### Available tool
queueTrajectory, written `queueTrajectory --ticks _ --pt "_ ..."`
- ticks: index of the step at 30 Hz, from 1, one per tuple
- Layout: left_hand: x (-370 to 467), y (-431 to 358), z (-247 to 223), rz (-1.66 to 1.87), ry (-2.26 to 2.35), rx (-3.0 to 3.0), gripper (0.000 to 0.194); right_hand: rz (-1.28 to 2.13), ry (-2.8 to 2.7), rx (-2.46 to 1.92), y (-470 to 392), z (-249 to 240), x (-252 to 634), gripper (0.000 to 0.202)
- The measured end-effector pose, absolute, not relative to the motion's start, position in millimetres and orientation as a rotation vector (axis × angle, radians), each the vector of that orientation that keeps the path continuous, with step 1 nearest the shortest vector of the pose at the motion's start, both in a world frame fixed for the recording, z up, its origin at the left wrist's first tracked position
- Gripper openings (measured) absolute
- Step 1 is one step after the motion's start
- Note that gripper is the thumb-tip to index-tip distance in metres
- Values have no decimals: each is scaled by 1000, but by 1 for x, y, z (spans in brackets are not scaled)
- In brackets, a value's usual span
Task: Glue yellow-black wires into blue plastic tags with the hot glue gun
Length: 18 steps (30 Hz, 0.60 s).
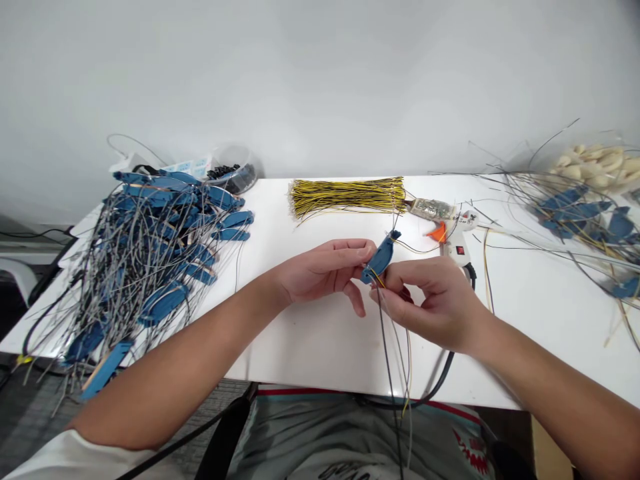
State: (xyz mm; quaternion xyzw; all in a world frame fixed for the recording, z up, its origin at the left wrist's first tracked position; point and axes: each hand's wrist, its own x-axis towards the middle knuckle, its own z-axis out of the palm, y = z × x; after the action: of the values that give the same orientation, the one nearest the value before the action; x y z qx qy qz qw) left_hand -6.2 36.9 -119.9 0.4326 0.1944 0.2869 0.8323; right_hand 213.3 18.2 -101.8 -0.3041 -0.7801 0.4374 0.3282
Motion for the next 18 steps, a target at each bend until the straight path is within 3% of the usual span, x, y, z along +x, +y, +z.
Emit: queueTrajectory --ticks 18 --pt "0 37 -117 661 638 972 39 1102 -2176 -827 27 -114 214 36"
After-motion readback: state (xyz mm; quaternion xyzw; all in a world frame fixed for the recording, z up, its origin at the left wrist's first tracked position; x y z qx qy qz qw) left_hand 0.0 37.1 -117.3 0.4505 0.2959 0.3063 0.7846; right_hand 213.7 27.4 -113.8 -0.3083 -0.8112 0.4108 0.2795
